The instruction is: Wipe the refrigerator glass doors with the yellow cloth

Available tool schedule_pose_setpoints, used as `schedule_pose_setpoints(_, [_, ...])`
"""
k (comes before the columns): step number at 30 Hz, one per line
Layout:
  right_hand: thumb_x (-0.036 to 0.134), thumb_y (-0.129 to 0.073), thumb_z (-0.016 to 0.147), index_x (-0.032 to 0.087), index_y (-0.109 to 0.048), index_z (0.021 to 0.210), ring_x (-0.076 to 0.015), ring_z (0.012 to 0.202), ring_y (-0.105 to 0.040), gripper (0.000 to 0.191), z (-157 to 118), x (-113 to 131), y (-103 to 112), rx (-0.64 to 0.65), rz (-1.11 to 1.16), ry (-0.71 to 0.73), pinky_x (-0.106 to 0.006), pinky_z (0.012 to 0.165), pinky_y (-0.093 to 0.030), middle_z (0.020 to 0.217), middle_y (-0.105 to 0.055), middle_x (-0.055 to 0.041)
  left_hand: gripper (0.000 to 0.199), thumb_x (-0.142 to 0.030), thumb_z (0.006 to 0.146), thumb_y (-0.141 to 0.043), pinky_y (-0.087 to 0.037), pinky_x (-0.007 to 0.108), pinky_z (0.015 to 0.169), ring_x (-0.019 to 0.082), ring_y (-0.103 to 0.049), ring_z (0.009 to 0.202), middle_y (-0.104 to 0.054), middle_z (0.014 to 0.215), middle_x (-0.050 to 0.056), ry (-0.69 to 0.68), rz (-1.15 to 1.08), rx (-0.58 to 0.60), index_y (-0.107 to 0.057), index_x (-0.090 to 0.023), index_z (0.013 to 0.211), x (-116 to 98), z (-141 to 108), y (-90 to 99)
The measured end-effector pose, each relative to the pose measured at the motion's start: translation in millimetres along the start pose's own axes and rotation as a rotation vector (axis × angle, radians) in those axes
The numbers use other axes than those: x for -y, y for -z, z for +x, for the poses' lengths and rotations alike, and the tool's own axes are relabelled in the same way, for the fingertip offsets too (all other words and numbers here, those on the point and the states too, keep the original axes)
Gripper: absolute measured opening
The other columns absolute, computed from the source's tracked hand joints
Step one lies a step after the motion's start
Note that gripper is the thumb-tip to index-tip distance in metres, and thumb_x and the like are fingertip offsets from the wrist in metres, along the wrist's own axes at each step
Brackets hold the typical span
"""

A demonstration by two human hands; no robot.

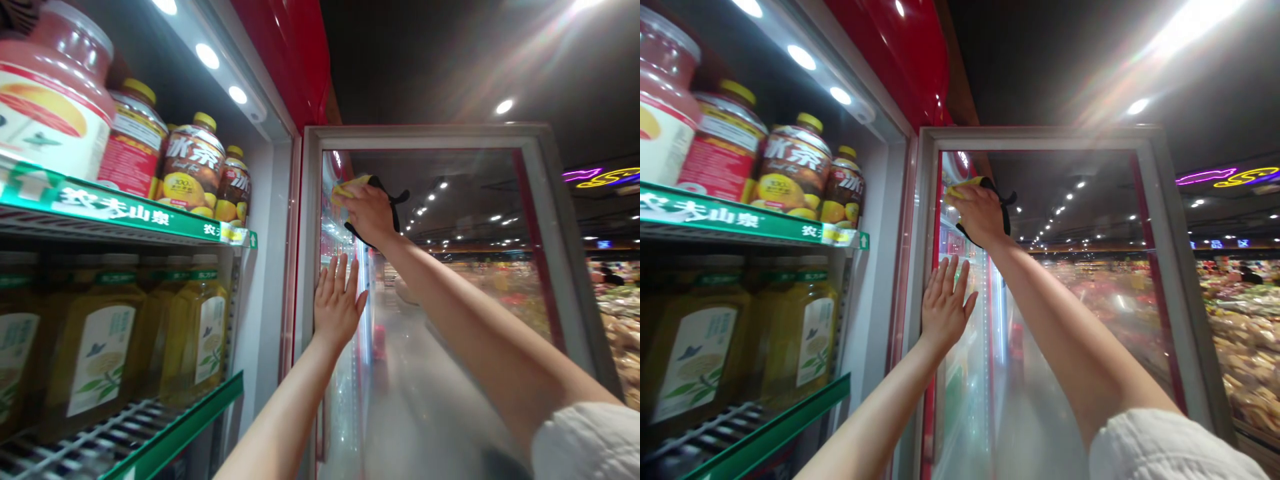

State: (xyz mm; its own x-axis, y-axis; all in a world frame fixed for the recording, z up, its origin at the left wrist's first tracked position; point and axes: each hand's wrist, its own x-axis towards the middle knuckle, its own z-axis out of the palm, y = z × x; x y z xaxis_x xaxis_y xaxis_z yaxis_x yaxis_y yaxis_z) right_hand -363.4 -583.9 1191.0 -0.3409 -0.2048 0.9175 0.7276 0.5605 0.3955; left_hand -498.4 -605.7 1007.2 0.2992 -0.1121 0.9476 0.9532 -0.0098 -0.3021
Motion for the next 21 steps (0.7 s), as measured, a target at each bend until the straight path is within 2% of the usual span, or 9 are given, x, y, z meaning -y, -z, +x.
schedule_pose_setpoints(3, [0.018,-0.052,0.099,0.032,-0.075,0.122,-0.0225,0.129,-0.059,0.036,-19.1,-2.1,9.2,0.139,0.095,0.271,-0.041,0.109,-0.043,0.139,-0.068,-0.0005,0.080,-0.043,0.104,-0.048,-0.030,0.045,0.127,0.026,-0.025,0.157,-0.032,0.167,0.012,0.002,-0.020,0.002,-0.002,-0.021,0.166,-1.2,-0.8,-0.6])
schedule_pose_setpoints(5, [0.019,-0.055,0.097,0.032,-0.076,0.119,-0.0224,0.129,-0.060,0.033,-28.9,-11.0,17.4,0.169,0.113,0.330,-0.041,0.108,-0.044,0.137,-0.069,-0.0004,0.081,-0.042,0.104,-0.048,-0.029,0.046,0.128,0.026,-0.024,0.157,-0.031,0.167,0.012,0.006,-0.040,0.018,-0.001,-0.021,0.166,-1.8,-1.4,-0.9])
schedule_pose_setpoints(8, [0.015,-0.056,0.096,0.028,-0.076,0.121,-0.0252,0.128,-0.060,0.034,-22.6,-15.3,17.9,0.111,0.060,0.195,-0.043,0.106,-0.044,0.137,-0.070,-0.0029,0.080,-0.042,0.104,-0.048,-0.028,0.047,0.128,0.027,-0.024,0.157,-0.029,0.168,0.011,0.007,-0.049,0.029,-0.001,-0.022,0.166,-1.7,-2.1,-1.4])
schedule_pose_setpoints(11, [0.014,-0.054,0.097,0.028,-0.074,0.125,-0.0282,0.130,-0.058,0.037,-1.7,1.0,3.8,0.027,-0.009,-0.006,-0.047,0.105,-0.043,0.140,-0.067,-0.0042,0.080,-0.042,0.104,-0.047,-0.028,0.048,0.128,0.027,-0.025,0.157,-0.028,0.168,0.012,0.014,-0.051,0.037,0.000,-0.022,0.166,-1.4,-2.6,-2.0])
schedule_pose_setpoints(13, [0.015,-0.052,0.098,0.029,-0.073,0.126,-0.0280,0.133,-0.056,0.037,6.5,14.5,-4.9,0.023,-0.005,-0.020,-0.047,0.105,-0.043,0.143,-0.065,-0.0032,0.080,-0.041,0.104,-0.047,-0.028,0.049,0.128,0.028,-0.025,0.157,-0.027,0.169,0.012,0.016,-0.056,0.051,0.001,-0.022,0.166,-1.6,-2.7,-2.0])
schedule_pose_setpoints(16, [0.018,-0.050,0.101,0.029,-0.074,0.124,-0.0240,0.134,-0.057,0.035,1.2,18.4,-5.4,0.098,0.092,0.178,-0.043,0.106,-0.042,0.142,-0.067,-0.0016,0.081,-0.041,0.105,-0.046,-0.028,0.048,0.128,0.028,-0.023,0.157,-0.025,0.169,0.012,0.011,-0.059,0.057,0.003,-0.022,0.166,-2.3,-2.8,-1.3])
schedule_pose_setpoints(19, [0.020,-0.051,0.099,0.029,-0.076,0.119,-0.0218,0.130,-0.061,0.033,-9.8,1.1,4.2,0.179,0.175,0.405,-0.041,0.105,-0.044,0.135,-0.071,-0.0014,0.081,-0.042,0.105,-0.046,-0.028,0.047,0.128,0.028,-0.022,0.157,-0.026,0.169,0.012,0.006,-0.047,0.049,0.002,-0.021,0.166,-2.9,-2.9,-0.5])
schedule_pose_setpoints(21, [0.019,-0.053,0.097,0.029,-0.076,0.118,-0.0219,0.129,-0.062,0.033,-10.5,-10.4,7.7,0.179,0.175,0.424,-0.041,0.105,-0.045,0.135,-0.071,-0.0013,0.080,-0.042,0.105,-0.046,-0.028,0.047,0.128,0.028,-0.023,0.157,-0.028,0.169,0.012,0.009,-0.042,0.051,0.001,-0.021,0.166,-3.0,-2.7,-0.2])
